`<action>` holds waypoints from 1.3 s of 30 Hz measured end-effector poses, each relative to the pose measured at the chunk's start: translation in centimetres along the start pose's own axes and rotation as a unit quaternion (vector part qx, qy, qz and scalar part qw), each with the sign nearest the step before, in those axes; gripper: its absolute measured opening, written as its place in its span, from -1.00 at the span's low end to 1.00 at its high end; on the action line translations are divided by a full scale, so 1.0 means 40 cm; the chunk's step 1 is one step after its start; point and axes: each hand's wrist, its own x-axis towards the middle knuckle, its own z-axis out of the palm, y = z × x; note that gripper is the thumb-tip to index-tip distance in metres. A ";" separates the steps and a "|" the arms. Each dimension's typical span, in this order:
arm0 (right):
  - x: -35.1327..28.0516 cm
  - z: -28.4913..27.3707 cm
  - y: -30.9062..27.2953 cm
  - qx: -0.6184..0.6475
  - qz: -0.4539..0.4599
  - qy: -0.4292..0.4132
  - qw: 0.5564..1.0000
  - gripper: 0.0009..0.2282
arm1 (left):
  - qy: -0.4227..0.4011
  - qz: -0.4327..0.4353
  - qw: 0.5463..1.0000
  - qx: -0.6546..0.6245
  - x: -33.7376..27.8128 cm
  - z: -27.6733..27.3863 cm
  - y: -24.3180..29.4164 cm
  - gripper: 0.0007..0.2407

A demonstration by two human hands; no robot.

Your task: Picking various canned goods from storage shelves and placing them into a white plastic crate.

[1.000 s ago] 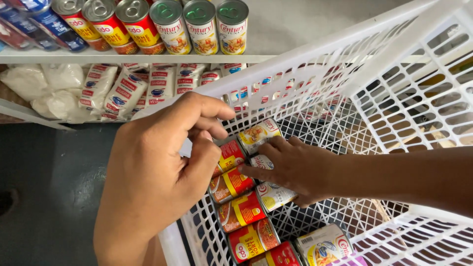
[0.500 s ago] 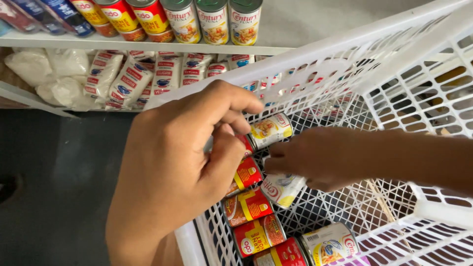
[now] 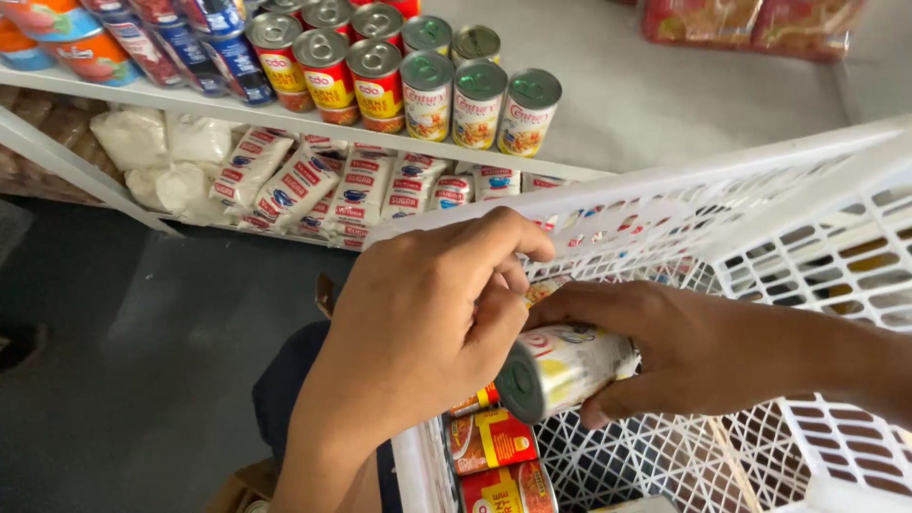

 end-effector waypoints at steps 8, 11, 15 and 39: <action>-0.065 -0.042 -0.001 0.094 -0.212 0.089 0.969 -0.38 | 0.031 -0.006 0.999 0.045 -0.008 0.003 -0.019 -0.81; -0.056 -0.039 0.025 0.243 -0.271 0.164 0.917 -0.35 | 0.034 -0.024 0.998 0.047 -0.015 0.000 -0.025 -0.81; -0.007 -0.072 0.090 0.450 -0.191 0.297 0.820 -0.43 | 0.048 -0.011 0.998 0.041 -0.029 0.008 -0.054 -0.81; 0.404 -0.451 0.224 -0.327 0.008 0.438 0.837 -0.34 | -0.072 -0.149 0.965 -0.204 -0.037 -0.030 -0.069 -0.84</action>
